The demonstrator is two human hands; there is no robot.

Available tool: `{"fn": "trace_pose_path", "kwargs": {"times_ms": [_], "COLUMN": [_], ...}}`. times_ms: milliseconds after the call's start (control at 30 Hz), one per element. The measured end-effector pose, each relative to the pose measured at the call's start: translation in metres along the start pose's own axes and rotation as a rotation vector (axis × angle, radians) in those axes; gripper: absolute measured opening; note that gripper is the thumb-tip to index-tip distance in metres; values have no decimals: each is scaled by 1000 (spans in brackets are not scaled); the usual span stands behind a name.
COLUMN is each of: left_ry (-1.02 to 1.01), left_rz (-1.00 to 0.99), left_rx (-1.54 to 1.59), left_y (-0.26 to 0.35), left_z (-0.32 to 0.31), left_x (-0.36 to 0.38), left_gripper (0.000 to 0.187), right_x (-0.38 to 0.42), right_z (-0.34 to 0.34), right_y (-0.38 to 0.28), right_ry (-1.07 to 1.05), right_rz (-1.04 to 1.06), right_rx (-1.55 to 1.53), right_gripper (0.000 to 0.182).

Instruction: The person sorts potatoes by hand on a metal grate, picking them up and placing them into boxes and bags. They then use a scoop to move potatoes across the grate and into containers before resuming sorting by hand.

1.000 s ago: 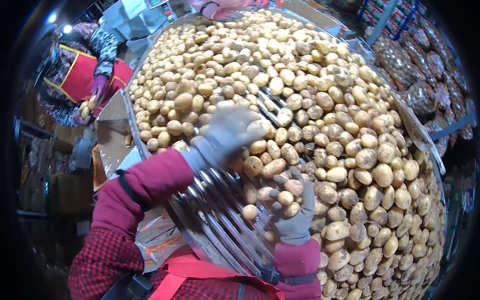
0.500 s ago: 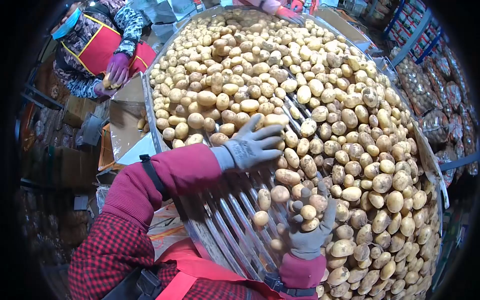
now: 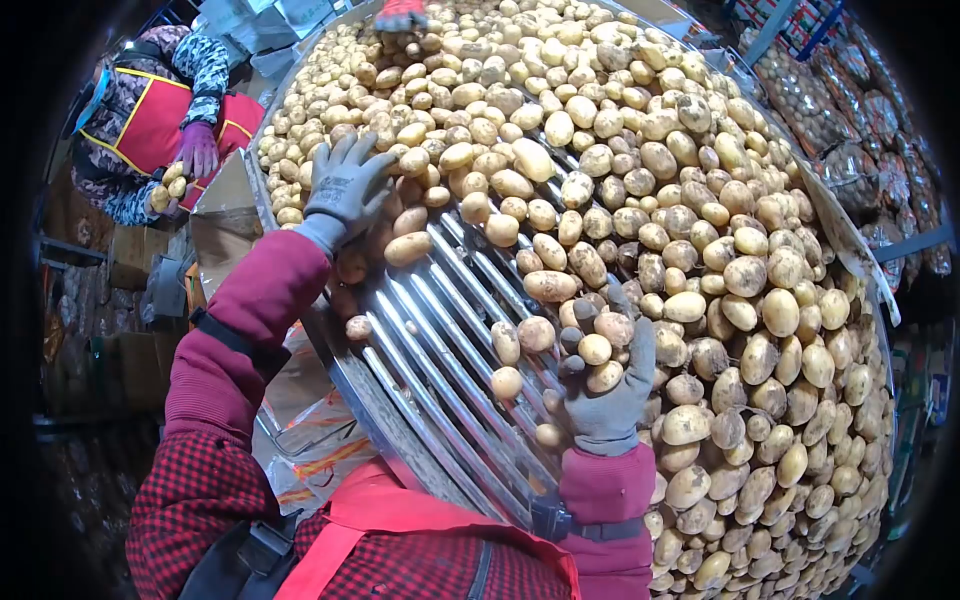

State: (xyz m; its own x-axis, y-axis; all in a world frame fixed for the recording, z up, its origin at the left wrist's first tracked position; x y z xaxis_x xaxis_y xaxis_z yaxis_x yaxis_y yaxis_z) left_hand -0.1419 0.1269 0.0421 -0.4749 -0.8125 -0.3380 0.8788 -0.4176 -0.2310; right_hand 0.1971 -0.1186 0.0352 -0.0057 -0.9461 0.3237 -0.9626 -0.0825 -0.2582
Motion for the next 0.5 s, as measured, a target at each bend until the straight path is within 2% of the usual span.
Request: {"fn": "trace_pose_path", "kwargs": {"times_ms": [33, 133, 200, 300, 367, 400, 433, 500], "left_ry": [-2, 37, 105, -102, -145, -142, -171, -199], "left_rz": [-3, -183, -508, -858, -1008, -1001, -1022, -1028], "left_rx": [2, 276, 464, 652, 660, 661, 624, 563], "left_y": [5, 52, 95, 175, 215, 225, 232, 227], "left_z": [1, 36, 54, 80, 80, 76, 71, 57], "left_x": [4, 16, 30, 77, 98, 102, 104, 104], "left_gripper": [50, 51, 61, 72, 75, 75, 75, 74], "right_x": [1, -1, -1, -3, -3, -2, -1, -2], "right_z": [0, 4, 4, 4, 2, 3, 5, 9], "right_y": [0, 1, 1, 1, 1, 1, 0, -1], "right_ry": [4, 11, 22, 33, -8, 78, 72, -74], "right_rz": [2, 34, 45, 46, 47, 39, 33, 71], "right_rx": [-1, 35, 65, 94, 90, 53, 57, 98], "right_gripper": [51, 50, 50, 51, 55, 56, 56, 53]}}
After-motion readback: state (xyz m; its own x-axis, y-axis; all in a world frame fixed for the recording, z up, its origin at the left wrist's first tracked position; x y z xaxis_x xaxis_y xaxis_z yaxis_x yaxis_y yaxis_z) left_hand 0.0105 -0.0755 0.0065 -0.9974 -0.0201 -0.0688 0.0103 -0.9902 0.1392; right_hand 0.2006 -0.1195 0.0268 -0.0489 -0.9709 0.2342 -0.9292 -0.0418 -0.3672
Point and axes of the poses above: each hand's wrist, its own x-axis away from the middle knuckle, its own z-axis out of the back of the hand, y = z × x, the point moved 3 cm from there along -x, towards the middle knuckle, and after that the axes turned 1 degree about -x, right-handed, at the moved point
